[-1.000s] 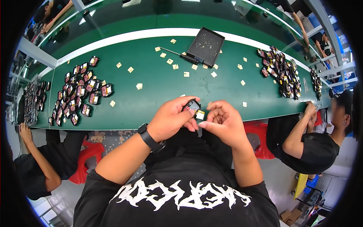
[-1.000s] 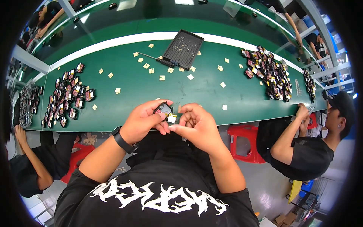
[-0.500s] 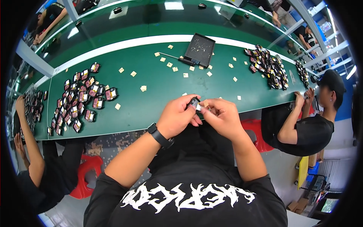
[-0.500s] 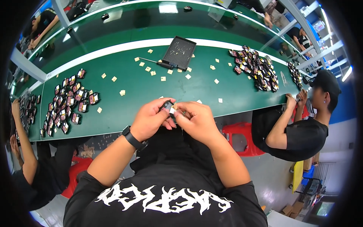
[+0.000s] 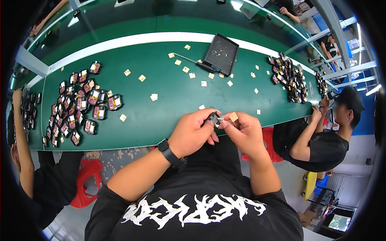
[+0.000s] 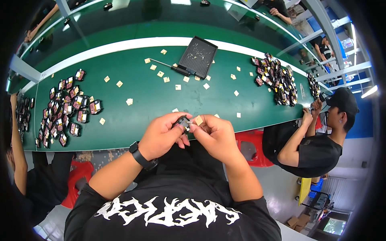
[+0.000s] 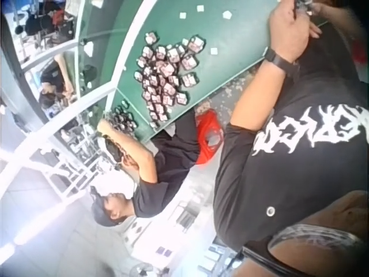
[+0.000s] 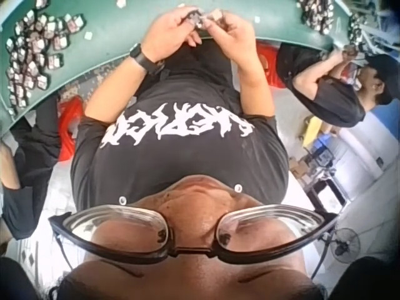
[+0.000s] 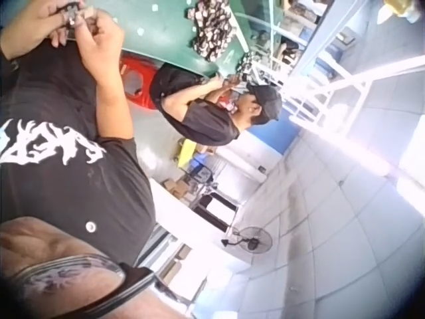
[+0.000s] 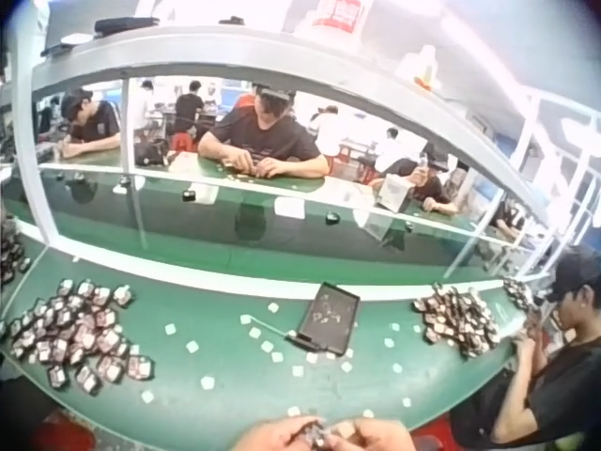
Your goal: Assembling smartwatch components on a factory conveyor belt using hands and small tools.
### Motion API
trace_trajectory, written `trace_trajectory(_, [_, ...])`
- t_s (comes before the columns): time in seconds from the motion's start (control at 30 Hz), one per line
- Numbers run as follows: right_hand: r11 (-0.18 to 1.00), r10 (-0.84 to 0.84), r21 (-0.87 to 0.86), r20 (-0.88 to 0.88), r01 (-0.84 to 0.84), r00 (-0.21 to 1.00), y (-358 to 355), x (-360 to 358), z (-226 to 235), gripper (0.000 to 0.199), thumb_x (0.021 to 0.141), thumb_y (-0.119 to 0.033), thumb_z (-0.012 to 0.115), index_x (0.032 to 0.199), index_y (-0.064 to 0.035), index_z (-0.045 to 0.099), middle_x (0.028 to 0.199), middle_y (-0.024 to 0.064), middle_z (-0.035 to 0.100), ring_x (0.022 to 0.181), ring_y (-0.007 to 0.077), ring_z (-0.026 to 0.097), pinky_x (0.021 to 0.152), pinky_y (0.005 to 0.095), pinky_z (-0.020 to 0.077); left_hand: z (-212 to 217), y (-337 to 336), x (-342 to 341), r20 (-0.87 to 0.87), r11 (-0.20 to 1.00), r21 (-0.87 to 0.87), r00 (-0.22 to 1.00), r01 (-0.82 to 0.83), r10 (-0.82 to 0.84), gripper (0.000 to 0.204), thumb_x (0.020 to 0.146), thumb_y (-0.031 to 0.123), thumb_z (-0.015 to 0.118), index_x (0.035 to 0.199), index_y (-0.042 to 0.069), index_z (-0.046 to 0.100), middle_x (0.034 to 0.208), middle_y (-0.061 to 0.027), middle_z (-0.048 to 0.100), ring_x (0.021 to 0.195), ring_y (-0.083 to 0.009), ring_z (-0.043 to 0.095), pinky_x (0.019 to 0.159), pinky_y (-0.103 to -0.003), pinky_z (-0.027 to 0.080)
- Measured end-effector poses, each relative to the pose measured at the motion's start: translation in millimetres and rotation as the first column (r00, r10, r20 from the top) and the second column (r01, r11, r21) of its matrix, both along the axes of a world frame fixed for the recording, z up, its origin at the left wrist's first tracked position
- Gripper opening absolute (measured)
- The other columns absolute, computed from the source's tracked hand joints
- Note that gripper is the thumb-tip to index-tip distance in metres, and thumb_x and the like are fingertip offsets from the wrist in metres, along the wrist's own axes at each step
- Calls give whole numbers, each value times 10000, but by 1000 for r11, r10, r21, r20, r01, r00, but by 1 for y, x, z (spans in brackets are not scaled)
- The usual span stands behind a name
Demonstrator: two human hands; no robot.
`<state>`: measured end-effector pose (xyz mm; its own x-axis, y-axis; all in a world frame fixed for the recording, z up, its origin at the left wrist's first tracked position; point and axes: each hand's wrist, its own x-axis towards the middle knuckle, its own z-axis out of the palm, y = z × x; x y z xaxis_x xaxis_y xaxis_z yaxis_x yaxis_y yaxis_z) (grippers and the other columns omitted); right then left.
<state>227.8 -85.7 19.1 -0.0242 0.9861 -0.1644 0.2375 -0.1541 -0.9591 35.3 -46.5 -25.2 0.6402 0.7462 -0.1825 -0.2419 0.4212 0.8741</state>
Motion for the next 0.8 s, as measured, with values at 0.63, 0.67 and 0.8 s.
trace_trajectory(0.63, [974,-184,-179,-275,138,944,15,-2,-18,203,881,50,759,1011,31,604,866,51,690,774,85,669,691,216,547,1,4,-2,-186,963,250,981,101,-55,477,1012,2,451,1486,-51,423,940,-95,655,763,-134,654,687,-269,550])
trace_trajectory(0.67, [974,-181,-182,-278,133,943,17,-2,-18,203,881,50,759,1011,31,604,866,51,690,774,85,669,691,216,547,1,4,-3,-189,964,247,981,98,-51,477,1012,2,451,1486,-51,423,940,-95,655,763,-134,654,687,-269,550])
trace_trajectory(0.8, [966,-134,-249,-242,72,961,22,3,-16,165,879,26,771,970,38,634,862,65,708,756,88,669,694,228,550,1,6,-5,-203,953,274,976,132,-77,491,1005,3,443,1493,-48,419,879,-84,653,680,-123,614,645,-266,520])
